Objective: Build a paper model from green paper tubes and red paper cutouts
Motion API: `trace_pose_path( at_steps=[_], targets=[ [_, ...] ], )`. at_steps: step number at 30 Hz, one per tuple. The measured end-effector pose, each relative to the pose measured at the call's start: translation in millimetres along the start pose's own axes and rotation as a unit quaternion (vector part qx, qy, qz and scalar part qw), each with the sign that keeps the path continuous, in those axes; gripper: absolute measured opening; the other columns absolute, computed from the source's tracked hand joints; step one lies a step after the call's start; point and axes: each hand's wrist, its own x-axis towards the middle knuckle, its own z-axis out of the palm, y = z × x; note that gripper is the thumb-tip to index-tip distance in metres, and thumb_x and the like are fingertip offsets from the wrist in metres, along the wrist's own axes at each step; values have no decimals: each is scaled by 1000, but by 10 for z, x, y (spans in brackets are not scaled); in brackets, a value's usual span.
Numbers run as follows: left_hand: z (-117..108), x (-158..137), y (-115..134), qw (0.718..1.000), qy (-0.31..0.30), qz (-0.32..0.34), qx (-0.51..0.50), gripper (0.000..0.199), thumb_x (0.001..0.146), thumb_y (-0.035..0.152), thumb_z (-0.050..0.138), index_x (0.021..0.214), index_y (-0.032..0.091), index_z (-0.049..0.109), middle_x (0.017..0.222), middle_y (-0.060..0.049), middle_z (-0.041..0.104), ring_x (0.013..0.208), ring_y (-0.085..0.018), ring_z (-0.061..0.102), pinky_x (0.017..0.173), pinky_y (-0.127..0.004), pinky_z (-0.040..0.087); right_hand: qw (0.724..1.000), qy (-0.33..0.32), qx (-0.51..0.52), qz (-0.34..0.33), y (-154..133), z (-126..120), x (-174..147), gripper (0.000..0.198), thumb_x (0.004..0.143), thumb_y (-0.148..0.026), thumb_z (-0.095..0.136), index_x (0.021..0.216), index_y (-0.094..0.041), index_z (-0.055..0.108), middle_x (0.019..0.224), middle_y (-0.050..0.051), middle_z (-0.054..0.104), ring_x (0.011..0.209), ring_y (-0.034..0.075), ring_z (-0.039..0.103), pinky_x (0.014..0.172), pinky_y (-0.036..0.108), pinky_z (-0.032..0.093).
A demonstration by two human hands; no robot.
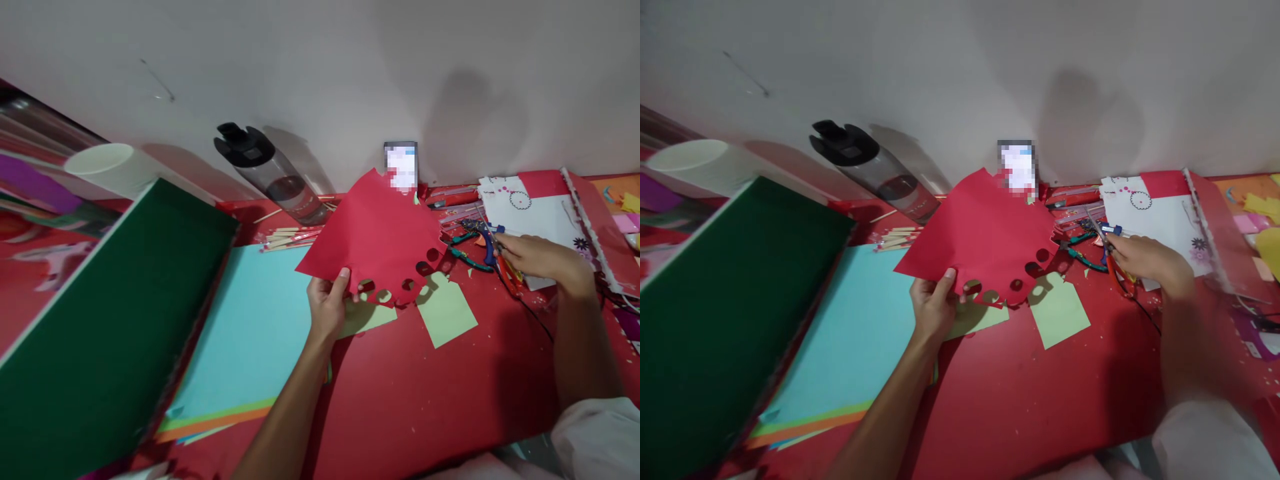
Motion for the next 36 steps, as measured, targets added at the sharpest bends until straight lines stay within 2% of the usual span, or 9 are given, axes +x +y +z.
trace_pose_path(
  at_steps=[4,8,11,18,22,26,31,36],
  targets=[
    [11,-1,10,1000,4,6,-7,36,84,51,82,87,20,64,62,4,59,44,-10,56,37,-20,43,999,-47,-25,4,-49,-14,9,25,105,-34,38,117,-28,59,89,6,69,72,24,63,66,31,38],
    [17,1,19,1000,6,1,-9,37,83,52,83,94,20,67,68,3,63,44,-9,56,36,-20,43,998,-44,-28,15,-129,-34,1,24,104,-35,40,115,-28,60,85,7,67,69,25,61,62,32,34],
    [15,5,13,1000,-4,-3,-6,36,84,52,82,94,21,68,64,4,62,42,-9,54,37,-20,44,998,-54,-33,8,-179,-28,2,25,103,-32,40,117,-27,60,85,8,68,68,25,62,61,33,33],
    [22,-4,13,1000,3,1,1,35,83,53,81,86,21,66,68,2,62,46,-10,55,38,-21,46,997,-53,-63,5,-176,19,10,24,100,-29,43,116,-24,61,92,11,72,78,29,67,63,34,35],
    [18,-2,8,1000,-5,-1,-3,36,86,52,80,81,20,65,66,2,60,44,-8,53,39,-21,45,994,-28,-87,62,-169,-35,-9,27,104,-34,39,118,-21,59,101,16,74,85,32,71,65,35,35],
    [13,5,2,1000,1,7,-7,36,84,51,82,91,19,68,70,2,63,46,-10,57,38,-20,44,988,14,-97,116,-203,-40,20,31,106,-37,38,121,-17,57,107,21,74,93,36,73,67,37,37],
    [17,2,11,1000,-13,4,-3,33,87,50,80,87,20,66,62,4,59,46,-11,59,40,-20,45,983,83,-99,131,-252,59,100,33,107,-39,43,124,-13,55,109,24,74,101,40,72,70,38,40],
    [20,-8,25,1000,-10,-10,5,35,86,51,80,86,20,65,61,4,60,46,-11,60,40,-20,46,982,95,-85,142,-327,109,160,34,105,-37,50,124,-10,54,108,26,74,103,42,72,73,39,43]
  ],
)
